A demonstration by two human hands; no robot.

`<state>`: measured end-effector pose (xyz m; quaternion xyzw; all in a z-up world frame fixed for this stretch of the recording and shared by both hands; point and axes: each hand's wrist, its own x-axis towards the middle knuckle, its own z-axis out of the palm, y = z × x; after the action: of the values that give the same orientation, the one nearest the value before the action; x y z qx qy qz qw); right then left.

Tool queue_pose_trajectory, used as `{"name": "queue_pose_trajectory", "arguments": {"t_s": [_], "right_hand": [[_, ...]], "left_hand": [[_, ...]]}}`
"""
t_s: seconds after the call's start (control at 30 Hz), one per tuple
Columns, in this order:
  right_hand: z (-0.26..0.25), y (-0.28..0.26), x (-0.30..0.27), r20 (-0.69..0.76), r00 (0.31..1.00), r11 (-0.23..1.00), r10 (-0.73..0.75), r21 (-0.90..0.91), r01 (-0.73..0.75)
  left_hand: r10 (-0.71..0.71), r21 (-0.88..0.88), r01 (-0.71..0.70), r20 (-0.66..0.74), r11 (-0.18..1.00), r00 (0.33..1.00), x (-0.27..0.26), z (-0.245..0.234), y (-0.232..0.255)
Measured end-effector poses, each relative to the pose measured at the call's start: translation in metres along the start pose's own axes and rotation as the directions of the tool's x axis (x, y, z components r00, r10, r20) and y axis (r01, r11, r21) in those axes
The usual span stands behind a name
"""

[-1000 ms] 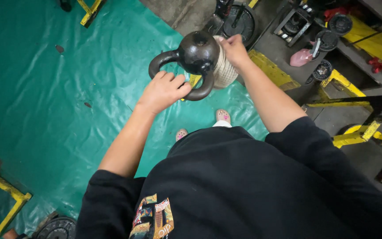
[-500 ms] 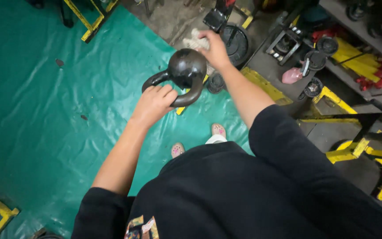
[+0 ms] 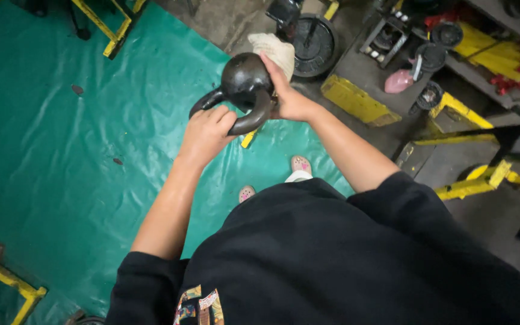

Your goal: Cleaning and wiping down various gym equipment including a handle, kettlebell, and weight plate.

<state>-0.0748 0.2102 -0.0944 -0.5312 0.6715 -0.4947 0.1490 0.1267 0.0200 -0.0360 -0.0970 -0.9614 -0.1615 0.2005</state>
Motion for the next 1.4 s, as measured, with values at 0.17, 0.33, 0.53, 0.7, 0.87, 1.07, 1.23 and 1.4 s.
{"name": "queue_pose_trajectory", "arguments": {"t_s": [0.17, 0.33, 0.53, 0.7, 0.87, 1.07, 1.23, 1.4], "right_hand": [[0.032, 0.013, -0.002, -0.244, 0.97, 0.995, 0.007, -0.097, -0.032], [0.049, -0.002, -0.02, -0.421, 0.904, 0.996, 0.078, -0.012, -0.092], [0.076, -0.014, -0.104, -0.581, 0.768, 0.949, 0.267, 0.298, -0.105], [0.102, -0.035, -0.209, -0.565, 0.604, 0.822, 0.562, 0.462, -0.333], [0.118, -0.059, -0.284, -0.517, 0.59, 0.661, 0.62, -0.06, -0.748], [0.168, -0.046, -0.356, -0.154, 0.631, 0.647, 0.761, 0.105, -0.755], [0.193, -0.021, -0.383, 0.04, 0.503, 0.503, 0.863, -0.131, -0.854], [0.209, -0.005, -0.401, 0.113, 0.478, 0.492, 0.871, -0.215, -0.844]], "left_hand": [[0.044, 0.055, -0.048, 0.072, 0.997, 0.996, 0.015, -0.01, 0.016], [0.145, 0.052, -0.149, 0.066, 0.987, 0.987, 0.028, -0.018, 0.027], [0.256, -0.107, -0.24, 0.168, 0.965, 0.952, 0.043, -0.008, 0.068], [0.181, -0.351, 0.007, 0.499, 0.936, 0.847, 0.011, 0.067, 0.1], [0.171, -0.393, 0.221, 0.749, 0.893, 0.641, -0.053, 0.158, 0.128], [0.278, -0.414, 0.197, 0.829, 0.889, 0.485, -0.116, 0.227, 0.16], [0.209, -0.306, 0.295, 0.925, 0.905, 0.317, -0.15, 0.26, 0.176], [0.103, -0.258, 0.53, 0.947, 0.808, 0.303, -0.164, 0.282, 0.176]]}}
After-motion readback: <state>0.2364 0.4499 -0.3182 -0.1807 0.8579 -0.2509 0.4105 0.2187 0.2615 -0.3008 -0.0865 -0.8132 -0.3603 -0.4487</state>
